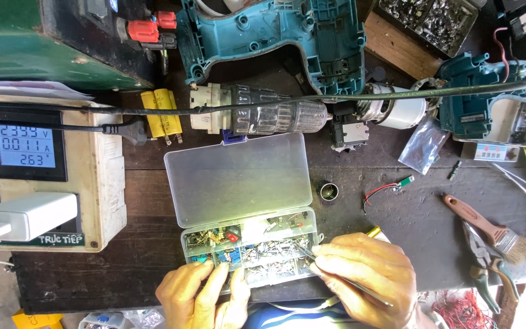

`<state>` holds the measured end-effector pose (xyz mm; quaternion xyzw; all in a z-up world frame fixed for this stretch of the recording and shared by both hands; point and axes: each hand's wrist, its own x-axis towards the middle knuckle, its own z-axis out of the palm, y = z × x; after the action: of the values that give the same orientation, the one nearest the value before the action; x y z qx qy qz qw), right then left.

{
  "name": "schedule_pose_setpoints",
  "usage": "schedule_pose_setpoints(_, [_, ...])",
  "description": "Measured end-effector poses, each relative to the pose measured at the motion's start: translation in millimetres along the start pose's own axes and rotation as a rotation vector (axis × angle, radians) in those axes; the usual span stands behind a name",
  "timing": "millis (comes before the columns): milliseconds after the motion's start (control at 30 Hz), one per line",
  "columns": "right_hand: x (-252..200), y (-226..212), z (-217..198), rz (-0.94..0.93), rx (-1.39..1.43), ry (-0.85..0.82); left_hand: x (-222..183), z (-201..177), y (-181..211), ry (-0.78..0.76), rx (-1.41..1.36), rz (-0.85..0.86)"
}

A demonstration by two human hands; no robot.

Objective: A person uses tweezers and a probe to select small components from a storage box and work on a circuit board at an electronics repair bench.

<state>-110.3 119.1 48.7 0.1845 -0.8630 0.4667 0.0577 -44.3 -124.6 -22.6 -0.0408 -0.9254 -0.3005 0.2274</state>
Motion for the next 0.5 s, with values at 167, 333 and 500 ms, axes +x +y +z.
schedule_pose_setpoints(167, [-1.4,3.8,0.0,-0.017,-0.013,-0.05,1.2,-0.3,1.0,-0.008,-0.01,0.003])
schedule_pose_setpoints(333, [-7.5,7.3,0.1,-0.042,-0.005,0.033,6.2,-1.4,-2.7,-0.018,-0.021,0.05])
schedule_pose_setpoints(500, [-7.4,1.9,-0.4,0.026,0.047,0.075,3.0,-1.3,0.4,-0.01,-0.002,0.018])
